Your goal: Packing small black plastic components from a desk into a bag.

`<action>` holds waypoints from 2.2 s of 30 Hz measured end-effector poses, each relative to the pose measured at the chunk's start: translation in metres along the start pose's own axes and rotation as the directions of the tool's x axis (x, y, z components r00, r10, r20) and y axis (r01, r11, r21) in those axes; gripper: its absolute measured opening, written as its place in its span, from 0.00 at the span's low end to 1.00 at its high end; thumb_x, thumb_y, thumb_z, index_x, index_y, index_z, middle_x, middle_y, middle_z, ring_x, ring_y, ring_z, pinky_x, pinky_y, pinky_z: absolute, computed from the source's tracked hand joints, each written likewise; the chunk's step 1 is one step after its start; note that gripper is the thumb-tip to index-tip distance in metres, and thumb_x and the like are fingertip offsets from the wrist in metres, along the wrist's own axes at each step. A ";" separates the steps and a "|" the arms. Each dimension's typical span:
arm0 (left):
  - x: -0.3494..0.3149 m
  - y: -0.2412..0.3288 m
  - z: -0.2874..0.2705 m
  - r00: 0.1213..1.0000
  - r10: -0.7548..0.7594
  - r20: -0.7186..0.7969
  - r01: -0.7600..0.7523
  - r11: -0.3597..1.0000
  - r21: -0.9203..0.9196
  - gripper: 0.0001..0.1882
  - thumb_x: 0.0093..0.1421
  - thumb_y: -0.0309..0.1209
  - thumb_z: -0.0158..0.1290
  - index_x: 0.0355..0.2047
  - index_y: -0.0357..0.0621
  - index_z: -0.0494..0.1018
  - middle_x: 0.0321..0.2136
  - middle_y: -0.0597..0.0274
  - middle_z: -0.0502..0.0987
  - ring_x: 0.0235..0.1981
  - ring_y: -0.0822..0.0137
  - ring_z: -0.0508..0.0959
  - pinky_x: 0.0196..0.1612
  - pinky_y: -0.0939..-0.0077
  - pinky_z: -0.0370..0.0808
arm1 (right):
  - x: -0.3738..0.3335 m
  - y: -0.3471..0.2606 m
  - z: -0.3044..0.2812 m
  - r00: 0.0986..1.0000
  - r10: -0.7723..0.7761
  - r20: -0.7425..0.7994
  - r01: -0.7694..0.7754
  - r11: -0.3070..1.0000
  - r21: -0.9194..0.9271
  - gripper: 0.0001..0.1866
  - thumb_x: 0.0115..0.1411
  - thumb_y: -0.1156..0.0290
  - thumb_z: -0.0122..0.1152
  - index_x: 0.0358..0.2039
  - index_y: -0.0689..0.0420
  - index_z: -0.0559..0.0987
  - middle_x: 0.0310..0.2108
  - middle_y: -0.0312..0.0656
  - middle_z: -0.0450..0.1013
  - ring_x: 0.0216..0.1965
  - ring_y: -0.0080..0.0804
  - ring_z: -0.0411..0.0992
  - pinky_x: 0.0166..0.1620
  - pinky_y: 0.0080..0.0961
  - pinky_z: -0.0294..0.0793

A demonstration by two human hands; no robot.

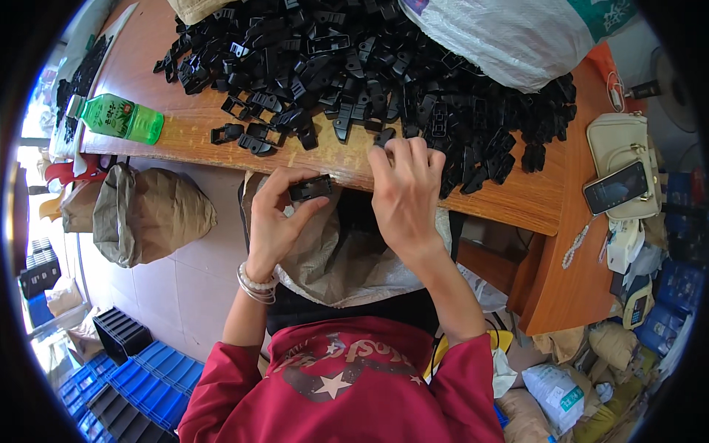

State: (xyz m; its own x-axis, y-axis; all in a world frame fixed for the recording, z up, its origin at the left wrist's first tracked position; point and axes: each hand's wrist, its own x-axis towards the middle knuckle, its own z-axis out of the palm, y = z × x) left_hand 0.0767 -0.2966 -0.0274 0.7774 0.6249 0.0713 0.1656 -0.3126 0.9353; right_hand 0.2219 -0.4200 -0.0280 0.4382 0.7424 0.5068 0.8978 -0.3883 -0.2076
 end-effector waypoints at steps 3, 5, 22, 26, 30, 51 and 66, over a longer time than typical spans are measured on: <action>-0.003 -0.010 0.002 1.000 -0.028 -0.004 0.028 0.996 -0.080 0.18 0.47 0.21 0.65 0.40 0.39 0.76 0.29 0.65 0.71 0.18 0.79 0.62 0.23 0.84 0.62 | 0.007 0.004 -0.002 1.000 -0.016 0.009 0.016 0.997 0.070 0.14 0.47 0.82 0.56 0.37 0.59 0.78 0.32 0.39 0.70 0.38 0.36 0.67 0.41 0.32 0.61; -0.005 -0.011 0.002 0.999 -0.035 0.007 0.036 0.996 -0.082 0.18 0.47 0.22 0.65 0.40 0.39 0.76 0.28 0.66 0.71 0.18 0.79 0.62 0.23 0.84 0.62 | 0.012 0.006 -0.004 0.999 -0.033 0.001 0.032 0.998 0.054 0.14 0.48 0.81 0.55 0.37 0.59 0.79 0.30 0.39 0.68 0.37 0.35 0.66 0.40 0.31 0.61; -0.020 -0.011 -0.001 0.988 -0.155 0.027 0.157 0.975 -0.160 0.20 0.47 0.21 0.66 0.41 0.36 0.75 0.18 0.73 0.68 0.16 0.84 0.62 0.21 0.89 0.60 | 0.017 -0.023 -0.020 0.985 0.063 0.159 -0.159 0.683 0.713 0.21 0.50 0.88 0.59 0.46 0.58 0.78 0.34 0.42 0.68 0.31 0.30 0.72 0.33 0.24 0.73; -0.022 0.005 -0.001 0.944 -0.286 0.165 0.329 0.858 -0.394 0.20 0.50 0.20 0.64 0.44 0.32 0.74 0.15 0.70 0.74 0.17 0.83 0.75 0.22 0.90 0.69 | -0.007 -0.029 -0.029 0.941 0.163 0.296 -0.338 0.474 0.813 0.14 0.50 0.80 0.67 0.40 0.63 0.80 0.36 0.40 0.72 0.35 0.28 0.73 0.38 0.22 0.72; -0.024 0.019 -0.007 0.950 -0.232 0.208 0.300 0.864 -0.405 0.18 0.55 0.20 0.60 0.46 0.31 0.73 0.19 0.63 0.80 0.21 0.79 0.79 0.25 0.90 0.72 | -0.021 -0.037 -0.026 0.935 0.249 0.255 -0.350 0.509 0.786 0.14 0.49 0.78 0.69 0.38 0.62 0.81 0.36 0.40 0.73 0.37 0.32 0.73 0.42 0.24 0.71; 0.047 0.013 -0.016 0.949 0.292 -0.121 -0.195 0.840 0.506 0.26 0.51 0.31 0.65 0.50 0.42 0.71 0.24 0.60 0.71 0.22 0.63 0.73 0.24 0.71 0.69 | -0.043 -0.008 -0.037 0.964 0.258 -0.060 -0.214 0.891 0.400 0.11 0.50 0.84 0.63 0.36 0.61 0.80 0.31 0.41 0.72 0.32 0.37 0.69 0.35 0.32 0.68; 0.060 -0.013 -0.010 0.895 0.446 -0.012 -0.333 0.685 0.649 0.19 0.55 0.32 0.61 0.45 0.39 0.70 0.29 0.57 0.69 0.26 0.59 0.74 0.25 0.69 0.69 | -0.027 0.005 -0.021 0.990 0.143 -0.019 -0.144 0.986 -0.082 0.15 0.48 0.80 0.62 0.39 0.60 0.79 0.39 0.39 0.69 0.42 0.37 0.67 0.40 0.34 0.60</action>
State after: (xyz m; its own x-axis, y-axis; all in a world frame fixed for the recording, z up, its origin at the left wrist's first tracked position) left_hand 0.1153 -0.2481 -0.0320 0.7623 0.4282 0.4853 0.2482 -0.8859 0.3918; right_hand 0.2139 -0.4529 -0.0252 0.5613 0.6684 0.4880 0.8187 -0.5349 -0.2091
